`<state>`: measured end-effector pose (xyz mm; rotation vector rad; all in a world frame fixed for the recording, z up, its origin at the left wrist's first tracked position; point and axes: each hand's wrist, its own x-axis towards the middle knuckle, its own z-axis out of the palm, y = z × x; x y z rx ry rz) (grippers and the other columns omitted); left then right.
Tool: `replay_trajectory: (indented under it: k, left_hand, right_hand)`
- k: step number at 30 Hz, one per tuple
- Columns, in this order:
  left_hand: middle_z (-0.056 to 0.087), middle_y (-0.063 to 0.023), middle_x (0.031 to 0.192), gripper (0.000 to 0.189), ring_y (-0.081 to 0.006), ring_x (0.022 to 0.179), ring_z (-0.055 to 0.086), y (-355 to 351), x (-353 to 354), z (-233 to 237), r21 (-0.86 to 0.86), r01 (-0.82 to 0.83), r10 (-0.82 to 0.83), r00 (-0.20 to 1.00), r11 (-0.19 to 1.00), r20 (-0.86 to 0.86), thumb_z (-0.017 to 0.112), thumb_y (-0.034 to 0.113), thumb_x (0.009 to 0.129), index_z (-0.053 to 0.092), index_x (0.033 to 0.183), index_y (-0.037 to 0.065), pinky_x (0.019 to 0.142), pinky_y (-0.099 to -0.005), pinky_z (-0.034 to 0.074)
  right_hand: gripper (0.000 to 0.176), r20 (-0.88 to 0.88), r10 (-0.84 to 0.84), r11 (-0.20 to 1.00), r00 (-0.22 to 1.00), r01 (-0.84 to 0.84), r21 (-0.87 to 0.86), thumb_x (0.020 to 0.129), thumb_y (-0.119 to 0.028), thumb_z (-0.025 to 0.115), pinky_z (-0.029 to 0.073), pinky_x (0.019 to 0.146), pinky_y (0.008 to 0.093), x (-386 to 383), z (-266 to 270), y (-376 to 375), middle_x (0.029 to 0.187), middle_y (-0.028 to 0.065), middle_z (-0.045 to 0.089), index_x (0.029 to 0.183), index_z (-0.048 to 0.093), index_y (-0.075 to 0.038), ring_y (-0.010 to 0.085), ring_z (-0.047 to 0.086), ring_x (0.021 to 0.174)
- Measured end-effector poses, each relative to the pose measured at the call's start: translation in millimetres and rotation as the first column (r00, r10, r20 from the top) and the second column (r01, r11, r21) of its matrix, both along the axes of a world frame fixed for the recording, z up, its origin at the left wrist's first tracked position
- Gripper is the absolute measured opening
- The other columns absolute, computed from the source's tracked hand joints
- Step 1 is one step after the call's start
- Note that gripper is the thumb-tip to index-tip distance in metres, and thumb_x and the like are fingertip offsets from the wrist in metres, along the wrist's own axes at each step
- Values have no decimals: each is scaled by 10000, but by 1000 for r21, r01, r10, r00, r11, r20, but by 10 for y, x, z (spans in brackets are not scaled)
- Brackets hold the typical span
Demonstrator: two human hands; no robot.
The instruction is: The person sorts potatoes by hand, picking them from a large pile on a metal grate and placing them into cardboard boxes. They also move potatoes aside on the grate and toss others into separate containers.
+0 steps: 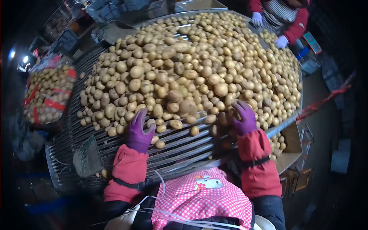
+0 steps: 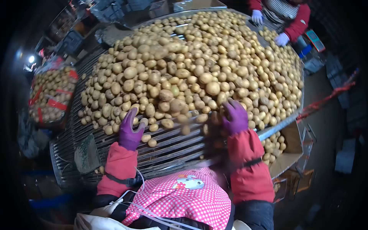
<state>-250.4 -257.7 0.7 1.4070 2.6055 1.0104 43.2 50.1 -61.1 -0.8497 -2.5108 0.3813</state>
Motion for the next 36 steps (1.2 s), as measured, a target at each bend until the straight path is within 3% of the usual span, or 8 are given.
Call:
replay_trajectory:
  k: [7,11,17,21,23,27,31,36]
  left_hand:
    - [526,-196,1383,754,-373,1207,565,648,-222,77,-107,87,-91,995,990,-34,815,259,751,481,1399,64,1013,-438,465]
    - [523,-225,1360,730,-379,1212,551,1095,289,-99,-165,201,-238,939,966,-250,817,391,729,540,1349,122,1017,-492,445]
    - [503,-132,1421,611,-355,1223,531,1366,875,-312,-166,577,-588,809,800,-20,745,352,773,580,1339,189,1006,-468,443]
    - [515,-127,1423,573,-352,1215,540,1180,1017,-381,-32,656,-639,743,754,199,719,331,811,581,1342,168,1008,-482,436]
    - [554,-150,1361,557,-356,1205,546,1084,1016,-363,-39,679,-665,728,733,169,720,327,814,588,1321,138,1015,-501,429]
    - [595,-180,1280,530,-350,1181,569,858,1002,-204,-139,648,-621,759,749,196,722,296,809,603,1286,99,1009,-492,447]
    - [608,-181,1286,530,-347,1155,600,747,838,-119,-80,537,-518,837,840,177,717,262,826,596,1313,92,993,-459,475]
    - [621,-165,1300,496,-309,1163,625,649,719,-79,57,350,-347,869,935,354,717,183,870,581,1333,73,985,-403,503]
  right_hand:
    - [520,664,32,999,747,-33,-11,734,-353,761,501,926,467,-1430,438,854,1166,109,680,1193,594,-174,344,606,1129]
    - [734,-448,-193,583,873,-265,-768,732,-348,817,564,878,438,-739,61,1254,1158,153,657,1372,526,-139,292,637,1071]
    - [418,-559,-630,233,538,-556,-798,907,-311,678,586,800,392,-370,310,1241,1119,113,667,1243,615,-70,258,663,997]
    - [297,-326,-259,467,909,-177,-866,879,-173,686,542,772,316,-625,587,876,1009,111,693,1144,681,-38,184,661,959]
    - [386,-96,277,961,956,-277,10,872,-170,667,555,807,393,-983,551,796,1059,112,718,1250,645,-94,269,690,943]
    - [405,639,155,975,754,-11,-223,855,-167,686,559,796,387,-1658,773,572,1069,126,720,1255,647,-113,288,698,923]
    - [474,355,227,745,907,73,-663,819,-197,742,566,847,391,-1413,790,928,1089,133,719,1274,637,-112,288,706,964]
    - [582,47,-12,890,999,32,-455,725,-280,860,566,860,339,-838,586,561,1054,86,744,1247,668,-110,192,710,972]
